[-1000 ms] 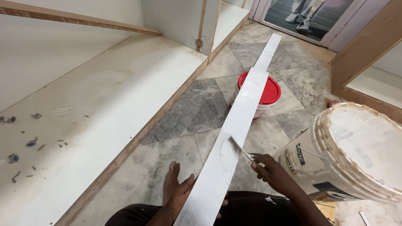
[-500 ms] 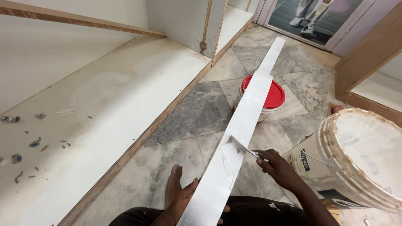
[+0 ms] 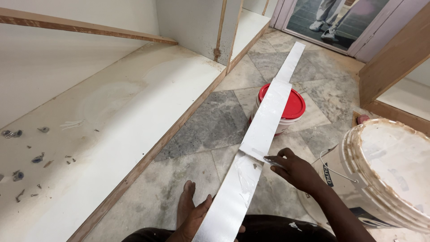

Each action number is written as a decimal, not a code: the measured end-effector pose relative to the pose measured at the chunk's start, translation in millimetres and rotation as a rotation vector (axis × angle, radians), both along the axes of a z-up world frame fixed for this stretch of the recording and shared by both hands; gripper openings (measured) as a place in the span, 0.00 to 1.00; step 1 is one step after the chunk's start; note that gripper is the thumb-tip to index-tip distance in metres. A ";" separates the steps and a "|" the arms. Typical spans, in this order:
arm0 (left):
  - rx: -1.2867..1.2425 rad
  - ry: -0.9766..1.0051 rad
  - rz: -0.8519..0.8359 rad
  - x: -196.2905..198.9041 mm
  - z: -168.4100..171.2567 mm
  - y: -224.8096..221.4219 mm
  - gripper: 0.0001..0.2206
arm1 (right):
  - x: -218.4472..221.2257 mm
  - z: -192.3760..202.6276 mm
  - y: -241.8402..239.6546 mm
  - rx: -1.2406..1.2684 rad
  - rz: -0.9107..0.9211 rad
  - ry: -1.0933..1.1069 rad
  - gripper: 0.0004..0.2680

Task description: The person scoops white adhesive from a bucket using a putty knife and applies it to a long white strip. They spread the adhesive evenly along the strip's length, repeatedly dipping the tool into the bucket to reload material.

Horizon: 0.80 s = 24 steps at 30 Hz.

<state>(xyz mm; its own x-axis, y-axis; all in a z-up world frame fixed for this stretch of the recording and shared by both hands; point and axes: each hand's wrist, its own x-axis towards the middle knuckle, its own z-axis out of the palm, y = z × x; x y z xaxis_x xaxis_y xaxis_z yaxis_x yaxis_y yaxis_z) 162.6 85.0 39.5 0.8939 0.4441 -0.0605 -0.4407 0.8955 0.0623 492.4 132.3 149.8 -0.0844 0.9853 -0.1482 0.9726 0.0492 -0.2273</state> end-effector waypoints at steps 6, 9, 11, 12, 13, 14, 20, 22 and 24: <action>0.033 0.038 0.088 -6.7 25.1 1.6 0.44 | -17.3 -9.3 15.3 0.028 0.241 -0.035 0.16; 0.022 0.051 0.097 -7.8 30.3 3.6 0.45 | -28.2 -7.6 17.2 -0.081 0.264 -0.010 0.15; 0.023 0.060 0.107 -8.0 32.2 4.2 0.47 | -33.2 -6.0 12.8 -0.132 0.308 0.138 0.14; 0.021 0.061 0.108 -8.8 33.1 4.0 0.47 | -33.6 -6.3 11.2 -0.157 0.329 0.212 0.13; 0.020 0.062 0.111 -9.0 33.9 4.2 0.48 | -30.8 -7.6 8.9 -0.139 0.361 0.315 0.12; 0.019 0.059 0.110 -9.2 34.8 3.6 0.48 | -24.9 -10.0 5.2 -0.121 0.393 0.419 0.11; -0.005 0.027 0.109 -8.5 41.6 0.6 0.52 | 25.3 -44.0 15.3 -0.097 -0.114 0.718 0.15; 0.016 0.022 0.106 -8.5 44.0 0.4 0.53 | 37.6 -55.2 18.1 -0.100 -0.214 0.708 0.15; 0.086 0.242 0.212 -7.5 44.4 -1.2 0.48 | 41.5 -63.1 13.5 -0.106 -0.225 0.674 0.15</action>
